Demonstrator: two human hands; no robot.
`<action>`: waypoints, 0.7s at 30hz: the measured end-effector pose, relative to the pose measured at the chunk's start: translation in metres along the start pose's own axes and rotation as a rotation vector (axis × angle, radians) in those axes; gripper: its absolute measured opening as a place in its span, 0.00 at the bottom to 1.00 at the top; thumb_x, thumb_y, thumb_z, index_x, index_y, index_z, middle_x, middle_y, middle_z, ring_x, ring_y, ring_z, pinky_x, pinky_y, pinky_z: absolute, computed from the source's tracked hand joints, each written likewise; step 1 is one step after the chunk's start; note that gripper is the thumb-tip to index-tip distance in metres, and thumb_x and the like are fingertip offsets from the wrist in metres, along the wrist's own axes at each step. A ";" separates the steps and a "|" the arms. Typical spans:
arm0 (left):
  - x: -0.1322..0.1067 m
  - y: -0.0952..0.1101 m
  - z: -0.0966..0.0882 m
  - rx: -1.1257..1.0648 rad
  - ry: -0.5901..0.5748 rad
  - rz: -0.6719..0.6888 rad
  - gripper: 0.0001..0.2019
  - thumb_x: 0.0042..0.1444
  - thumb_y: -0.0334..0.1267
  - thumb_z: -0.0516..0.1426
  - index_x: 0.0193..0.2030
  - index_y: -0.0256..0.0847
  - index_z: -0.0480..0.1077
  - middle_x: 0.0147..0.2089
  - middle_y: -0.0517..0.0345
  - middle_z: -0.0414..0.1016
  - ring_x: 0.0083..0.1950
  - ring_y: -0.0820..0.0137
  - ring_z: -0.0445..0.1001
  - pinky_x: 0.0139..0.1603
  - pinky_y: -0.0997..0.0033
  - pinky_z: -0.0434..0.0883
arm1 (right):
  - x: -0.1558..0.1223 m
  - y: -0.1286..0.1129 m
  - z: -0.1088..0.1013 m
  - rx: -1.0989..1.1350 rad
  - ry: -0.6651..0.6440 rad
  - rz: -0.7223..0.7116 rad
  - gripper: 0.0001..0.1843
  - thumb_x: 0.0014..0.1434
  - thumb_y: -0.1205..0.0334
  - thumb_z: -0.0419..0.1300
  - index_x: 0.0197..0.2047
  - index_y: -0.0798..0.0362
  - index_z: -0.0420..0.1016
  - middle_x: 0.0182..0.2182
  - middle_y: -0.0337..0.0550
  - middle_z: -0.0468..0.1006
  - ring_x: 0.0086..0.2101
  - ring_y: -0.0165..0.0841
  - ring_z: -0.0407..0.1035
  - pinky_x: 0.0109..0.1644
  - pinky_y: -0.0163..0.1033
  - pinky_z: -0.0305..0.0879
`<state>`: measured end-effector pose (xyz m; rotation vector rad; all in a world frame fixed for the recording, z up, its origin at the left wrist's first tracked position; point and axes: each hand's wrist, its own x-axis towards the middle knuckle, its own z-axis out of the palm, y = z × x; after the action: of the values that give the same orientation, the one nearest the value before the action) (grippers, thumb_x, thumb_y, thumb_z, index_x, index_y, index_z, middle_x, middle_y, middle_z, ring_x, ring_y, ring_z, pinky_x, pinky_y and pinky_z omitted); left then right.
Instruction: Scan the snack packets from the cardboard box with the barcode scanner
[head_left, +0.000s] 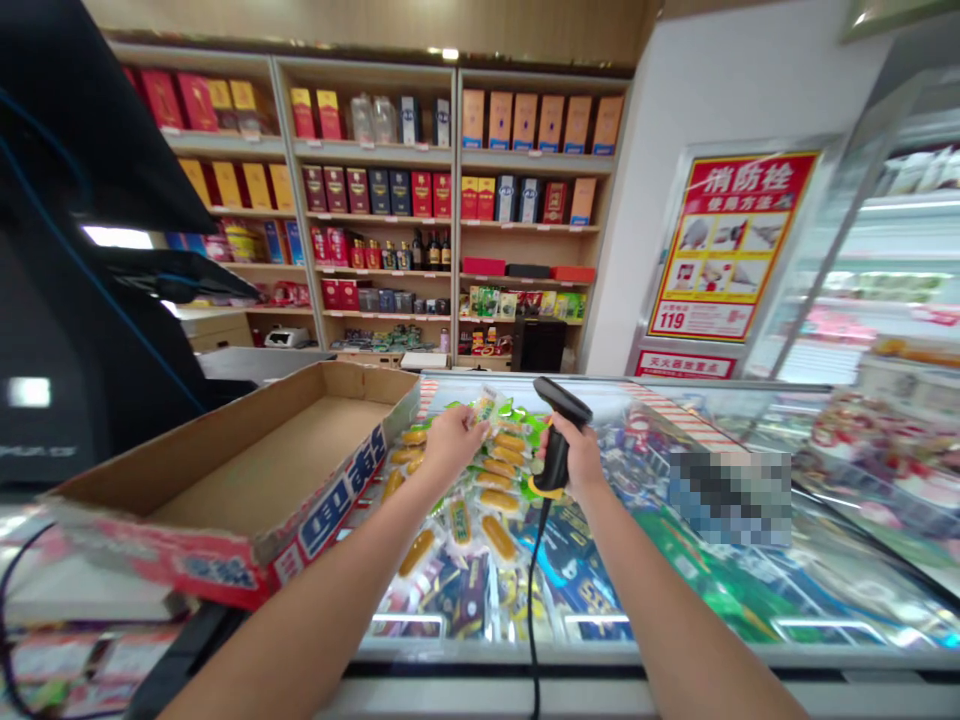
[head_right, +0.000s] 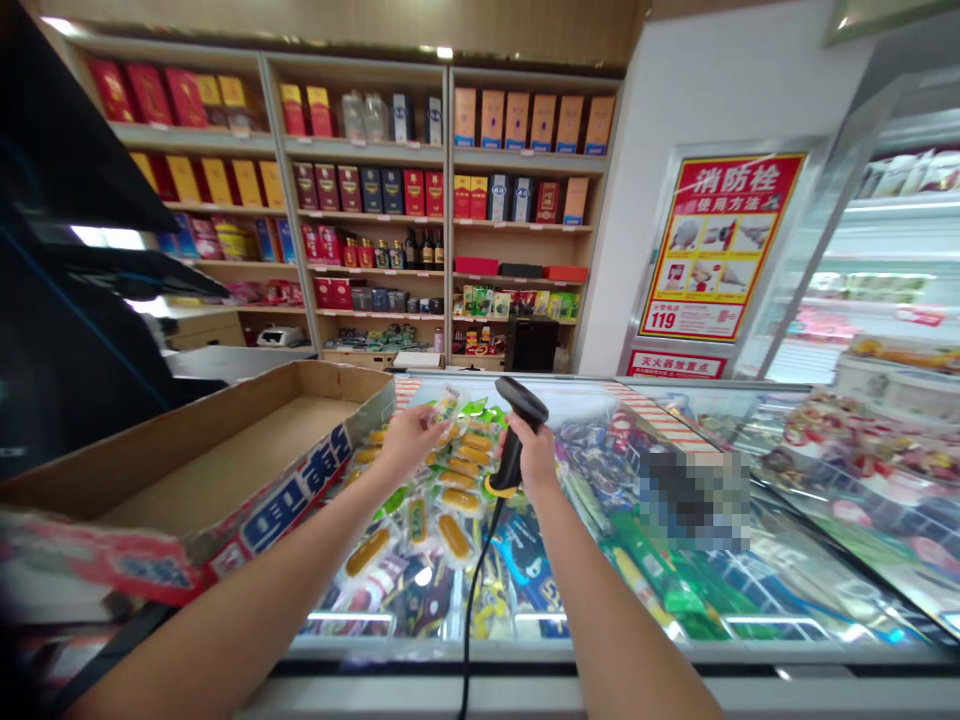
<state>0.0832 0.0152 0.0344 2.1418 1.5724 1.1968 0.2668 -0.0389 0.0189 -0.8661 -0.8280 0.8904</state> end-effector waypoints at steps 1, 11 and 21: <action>0.006 0.007 0.002 0.053 -0.029 -0.010 0.11 0.55 0.44 0.57 0.30 0.38 0.72 0.29 0.55 0.75 0.34 0.67 0.71 0.33 0.71 0.60 | 0.001 0.000 -0.001 0.015 0.016 -0.004 0.19 0.41 0.49 0.69 0.29 0.54 0.72 0.15 0.35 0.72 0.13 0.30 0.65 0.18 0.36 0.63; 0.035 0.045 -0.014 0.500 -0.181 0.039 0.21 0.58 0.47 0.55 0.50 0.33 0.74 0.54 0.33 0.74 0.56 0.50 0.73 0.52 0.60 0.68 | 0.005 -0.003 -0.003 0.089 0.073 -0.027 0.18 0.41 0.50 0.69 0.28 0.53 0.72 0.14 0.34 0.72 0.13 0.30 0.64 0.17 0.36 0.61; 0.026 -0.046 -0.181 0.840 -0.453 -0.026 0.08 0.32 0.24 0.64 0.18 0.35 0.69 0.19 0.59 0.69 0.28 0.67 0.71 0.35 0.73 0.66 | 0.001 -0.005 0.003 0.096 0.050 -0.049 0.17 0.42 0.50 0.68 0.27 0.53 0.71 0.14 0.35 0.72 0.14 0.30 0.65 0.18 0.35 0.64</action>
<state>-0.0762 0.0068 0.1354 2.5600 2.0608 -0.0490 0.2658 -0.0393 0.0246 -0.7779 -0.7542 0.8558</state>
